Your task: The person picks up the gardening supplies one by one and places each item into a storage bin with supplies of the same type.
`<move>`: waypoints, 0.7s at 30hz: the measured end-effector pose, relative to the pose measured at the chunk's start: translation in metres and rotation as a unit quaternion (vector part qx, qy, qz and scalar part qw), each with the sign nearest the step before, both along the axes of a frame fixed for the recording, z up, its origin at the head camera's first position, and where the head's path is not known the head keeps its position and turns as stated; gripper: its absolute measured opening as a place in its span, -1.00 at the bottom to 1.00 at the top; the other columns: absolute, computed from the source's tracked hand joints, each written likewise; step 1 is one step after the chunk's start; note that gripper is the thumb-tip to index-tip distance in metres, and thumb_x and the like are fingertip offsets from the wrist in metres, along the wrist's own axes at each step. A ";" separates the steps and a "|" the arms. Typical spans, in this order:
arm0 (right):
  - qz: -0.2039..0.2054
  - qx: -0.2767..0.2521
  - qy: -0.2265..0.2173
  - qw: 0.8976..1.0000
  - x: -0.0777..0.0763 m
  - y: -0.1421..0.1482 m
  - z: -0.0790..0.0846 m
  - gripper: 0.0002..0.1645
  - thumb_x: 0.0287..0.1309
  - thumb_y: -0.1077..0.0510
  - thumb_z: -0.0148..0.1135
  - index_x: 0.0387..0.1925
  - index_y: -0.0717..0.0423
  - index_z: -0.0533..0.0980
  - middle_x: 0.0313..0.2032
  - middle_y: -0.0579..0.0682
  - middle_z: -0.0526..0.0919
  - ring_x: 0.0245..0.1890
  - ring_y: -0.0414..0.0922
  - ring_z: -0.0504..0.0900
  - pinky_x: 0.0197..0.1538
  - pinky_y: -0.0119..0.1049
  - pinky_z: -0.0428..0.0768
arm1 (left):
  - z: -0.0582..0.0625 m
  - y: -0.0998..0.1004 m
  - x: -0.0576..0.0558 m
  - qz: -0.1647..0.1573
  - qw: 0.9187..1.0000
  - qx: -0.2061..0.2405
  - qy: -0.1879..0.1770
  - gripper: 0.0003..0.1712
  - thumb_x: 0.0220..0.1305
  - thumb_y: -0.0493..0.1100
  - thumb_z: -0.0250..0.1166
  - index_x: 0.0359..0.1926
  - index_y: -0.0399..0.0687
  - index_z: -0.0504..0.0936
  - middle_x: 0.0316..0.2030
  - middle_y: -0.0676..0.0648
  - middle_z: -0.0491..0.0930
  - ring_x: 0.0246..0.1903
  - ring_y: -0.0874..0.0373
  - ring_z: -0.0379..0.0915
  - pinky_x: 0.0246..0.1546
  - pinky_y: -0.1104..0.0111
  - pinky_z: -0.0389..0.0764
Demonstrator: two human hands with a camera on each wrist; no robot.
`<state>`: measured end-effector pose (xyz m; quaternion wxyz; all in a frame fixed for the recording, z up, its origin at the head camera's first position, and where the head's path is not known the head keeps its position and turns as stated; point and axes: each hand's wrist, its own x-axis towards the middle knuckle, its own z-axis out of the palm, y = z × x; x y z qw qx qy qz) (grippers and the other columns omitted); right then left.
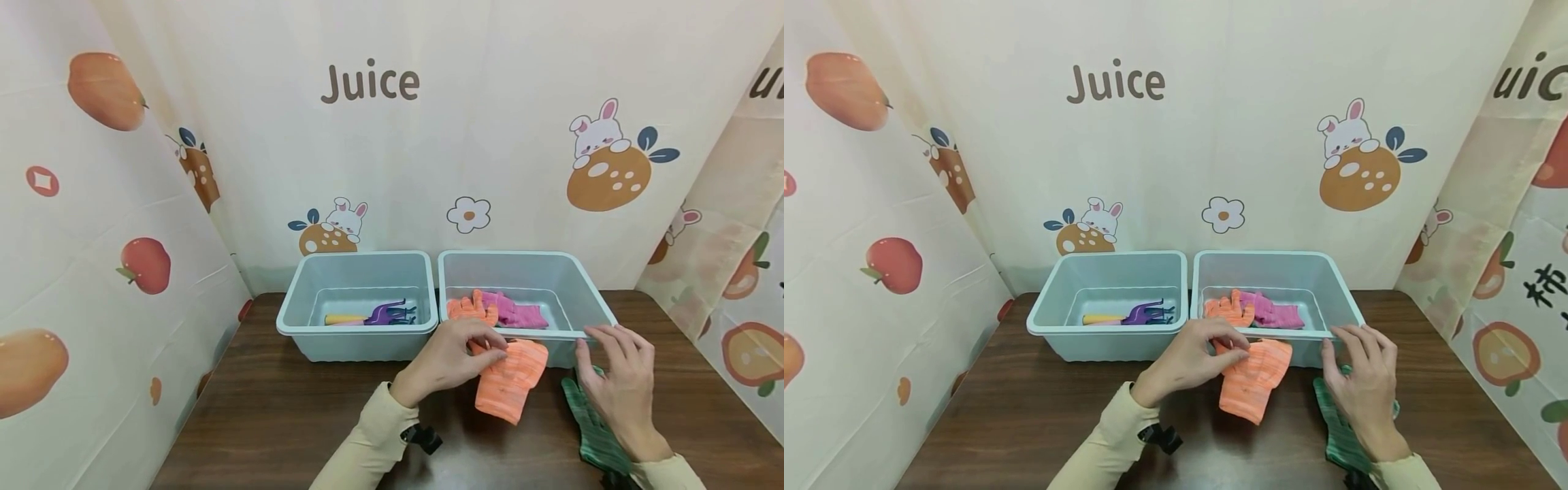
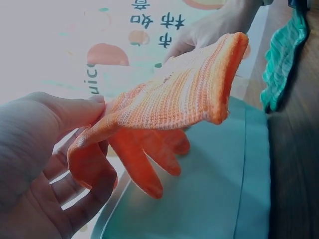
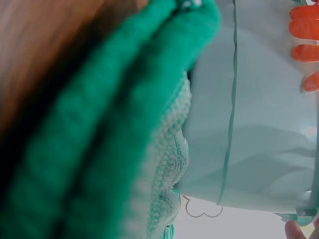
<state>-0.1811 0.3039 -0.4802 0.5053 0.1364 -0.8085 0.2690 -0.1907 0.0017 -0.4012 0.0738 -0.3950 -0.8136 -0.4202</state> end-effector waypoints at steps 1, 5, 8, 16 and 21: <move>-0.001 0.000 0.000 1.000 0.000 0.000 0.000 -0.32 0.42 -0.23 0.16 -0.13 0.38 0.70 -0.11 0.37 0.70 0.04 0.45 0.47 0.43 -0.38 0.12 | 0.000 0.000 0.000 -0.002 1.000 0.004 -0.002 -0.86 0.39 -0.16 0.48 -0.08 -0.03 0.83 -0.23 0.05 0.81 -0.25 0.44 0.53 -0.20 0.69 0.55; -0.002 0.001 -0.001 1.000 0.000 0.001 0.000 -0.31 0.43 -0.24 0.16 -0.13 0.38 0.70 -0.11 0.37 0.70 0.05 0.45 0.48 0.42 -0.38 0.13 | 0.003 0.002 0.000 0.001 1.000 0.005 -0.001 -0.86 0.39 -0.15 0.48 -0.08 -0.03 0.84 -0.21 0.06 0.81 -0.25 0.45 0.54 -0.21 0.67 0.57; -0.002 0.000 0.000 1.000 0.000 0.001 0.000 -0.31 0.43 -0.25 0.16 -0.13 0.37 0.70 -0.11 0.37 0.71 0.04 0.44 0.48 0.42 -0.38 0.13 | 0.005 0.002 0.001 0.007 1.000 0.009 0.000 -0.86 0.38 -0.15 0.49 -0.08 -0.02 0.84 -0.21 0.07 0.81 -0.25 0.46 0.54 -0.21 0.66 0.58; -0.002 -0.004 0.004 1.000 0.001 0.001 0.001 -0.34 0.40 -0.23 0.18 -0.16 0.37 0.70 -0.13 0.36 0.71 0.05 0.45 0.49 0.42 -0.41 0.12 | 0.009 0.001 0.003 0.012 1.000 0.027 -0.002 -0.87 0.36 -0.17 0.50 -0.10 -0.03 0.84 -0.25 0.05 0.81 -0.28 0.47 0.51 -0.23 0.56 0.65; 0.004 -0.004 0.002 1.000 0.001 0.001 0.002 -0.33 0.41 -0.25 0.18 -0.17 0.35 0.71 -0.13 0.35 0.72 0.06 0.45 0.50 0.42 -0.41 0.13 | 0.010 -0.001 0.005 0.016 0.999 0.034 -0.008 -0.87 0.36 -0.18 0.51 -0.10 -0.05 0.84 -0.25 0.03 0.81 -0.29 0.46 0.49 -0.26 0.58 0.62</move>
